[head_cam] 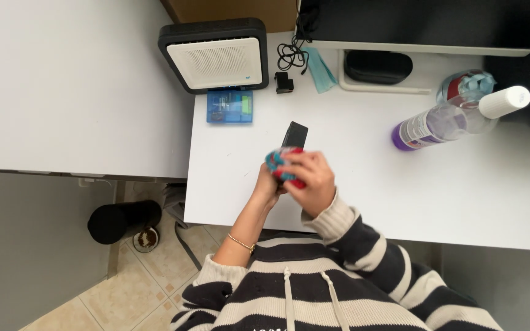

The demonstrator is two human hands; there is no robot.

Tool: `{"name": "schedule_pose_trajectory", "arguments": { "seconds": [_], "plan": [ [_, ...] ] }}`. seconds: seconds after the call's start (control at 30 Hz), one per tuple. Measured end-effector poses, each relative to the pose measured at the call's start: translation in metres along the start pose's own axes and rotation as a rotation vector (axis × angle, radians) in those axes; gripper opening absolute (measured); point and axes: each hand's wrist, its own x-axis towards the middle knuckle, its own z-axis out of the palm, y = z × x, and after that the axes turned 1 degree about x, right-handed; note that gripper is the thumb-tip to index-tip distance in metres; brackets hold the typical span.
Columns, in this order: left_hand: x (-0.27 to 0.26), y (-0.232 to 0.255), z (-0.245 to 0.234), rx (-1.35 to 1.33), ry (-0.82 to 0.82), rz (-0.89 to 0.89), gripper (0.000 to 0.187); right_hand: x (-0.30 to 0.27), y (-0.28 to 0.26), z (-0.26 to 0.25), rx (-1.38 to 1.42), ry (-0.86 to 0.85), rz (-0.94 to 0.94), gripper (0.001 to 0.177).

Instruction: The person wipes a white desk surface with a patterned cloth, pours purple liquid from a bottle onto the cloth, and continues wiping the desk and a black shelf. They move a small blue box and a black device aside, then wipe around them before returning them to their original positions.

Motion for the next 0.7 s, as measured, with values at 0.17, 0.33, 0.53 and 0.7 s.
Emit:
{"name": "schedule_pose_trajectory", "arguments": {
  "seconds": [0.17,0.33,0.53,0.7],
  "plan": [
    [0.040,-0.043,-0.035,-0.099,-0.043,-0.081,0.028,-0.017,-0.016,-0.002,0.049,-0.077,-0.077,0.028],
    [0.040,-0.041,-0.038,0.042,-0.149,-0.042,0.034,0.002,0.013,-0.008,-0.077,-0.070,-0.178,0.028],
    [0.039,-0.043,-0.037,0.061,-0.184,-0.062,0.028,0.022,0.042,-0.021,-0.286,0.167,-0.080,0.032],
    [0.066,-0.049,-0.039,-0.010,-0.095,-0.054,0.031,-0.012,-0.014,0.001,-0.012,-0.001,-0.004,0.030]
  ]
}}
